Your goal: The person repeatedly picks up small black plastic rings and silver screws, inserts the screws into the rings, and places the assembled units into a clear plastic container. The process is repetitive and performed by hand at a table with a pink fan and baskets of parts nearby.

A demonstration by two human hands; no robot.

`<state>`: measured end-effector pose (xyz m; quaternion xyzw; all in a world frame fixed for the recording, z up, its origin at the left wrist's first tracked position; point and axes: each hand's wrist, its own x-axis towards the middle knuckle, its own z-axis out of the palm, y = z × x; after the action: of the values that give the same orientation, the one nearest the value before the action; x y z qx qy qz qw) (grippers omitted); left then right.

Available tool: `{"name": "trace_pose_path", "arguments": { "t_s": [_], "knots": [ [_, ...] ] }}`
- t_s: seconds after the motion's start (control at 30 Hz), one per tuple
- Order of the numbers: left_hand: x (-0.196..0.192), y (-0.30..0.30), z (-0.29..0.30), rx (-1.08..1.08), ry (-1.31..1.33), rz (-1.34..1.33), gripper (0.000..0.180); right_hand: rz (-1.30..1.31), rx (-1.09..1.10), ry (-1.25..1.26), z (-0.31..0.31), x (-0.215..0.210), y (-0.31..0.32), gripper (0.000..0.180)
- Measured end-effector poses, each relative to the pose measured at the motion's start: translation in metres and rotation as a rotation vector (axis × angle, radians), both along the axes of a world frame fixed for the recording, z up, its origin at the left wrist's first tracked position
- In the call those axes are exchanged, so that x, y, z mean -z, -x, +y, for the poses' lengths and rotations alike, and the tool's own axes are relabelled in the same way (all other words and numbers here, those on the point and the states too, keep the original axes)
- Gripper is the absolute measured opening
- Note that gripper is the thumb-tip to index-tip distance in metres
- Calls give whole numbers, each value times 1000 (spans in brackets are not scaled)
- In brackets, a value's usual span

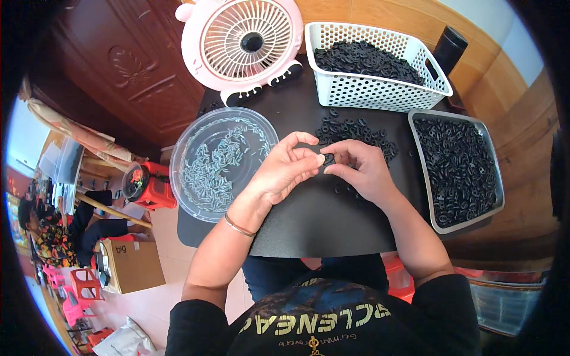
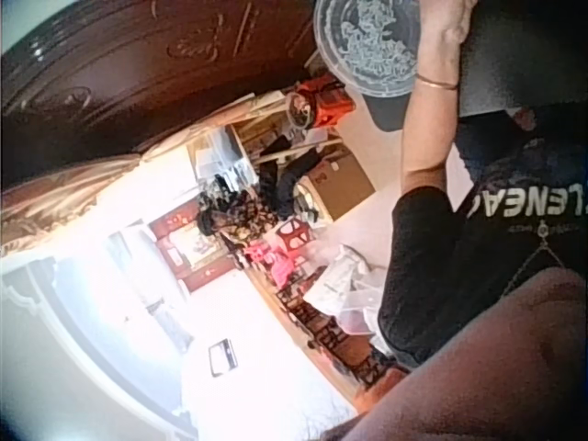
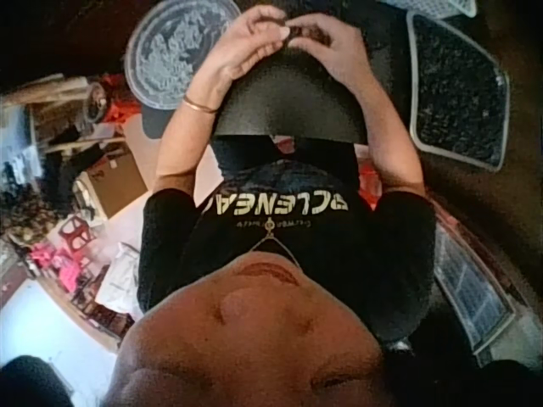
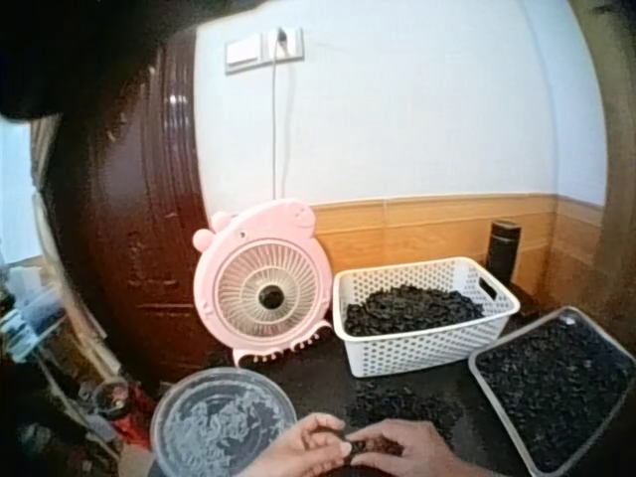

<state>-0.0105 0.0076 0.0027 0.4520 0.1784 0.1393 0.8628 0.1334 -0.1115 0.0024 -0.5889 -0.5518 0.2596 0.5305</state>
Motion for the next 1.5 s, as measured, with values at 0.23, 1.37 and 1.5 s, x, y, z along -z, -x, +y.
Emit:
{"name": "trace_pose_path", "arguments": {
  "t_s": [0.23,1.37,1.5],
  "knots": [
    [-1,2,-3,64,15,18,30,-111,59,-83,-2,0,6,24],
    [5,59,50,-311,-1976,587,4,-272,461,-458,38,-63,-15,22],
    [-17,53,52,-350,-1784,466,6,-464,640,-496,59,-86,-51,33]
  ]
}}
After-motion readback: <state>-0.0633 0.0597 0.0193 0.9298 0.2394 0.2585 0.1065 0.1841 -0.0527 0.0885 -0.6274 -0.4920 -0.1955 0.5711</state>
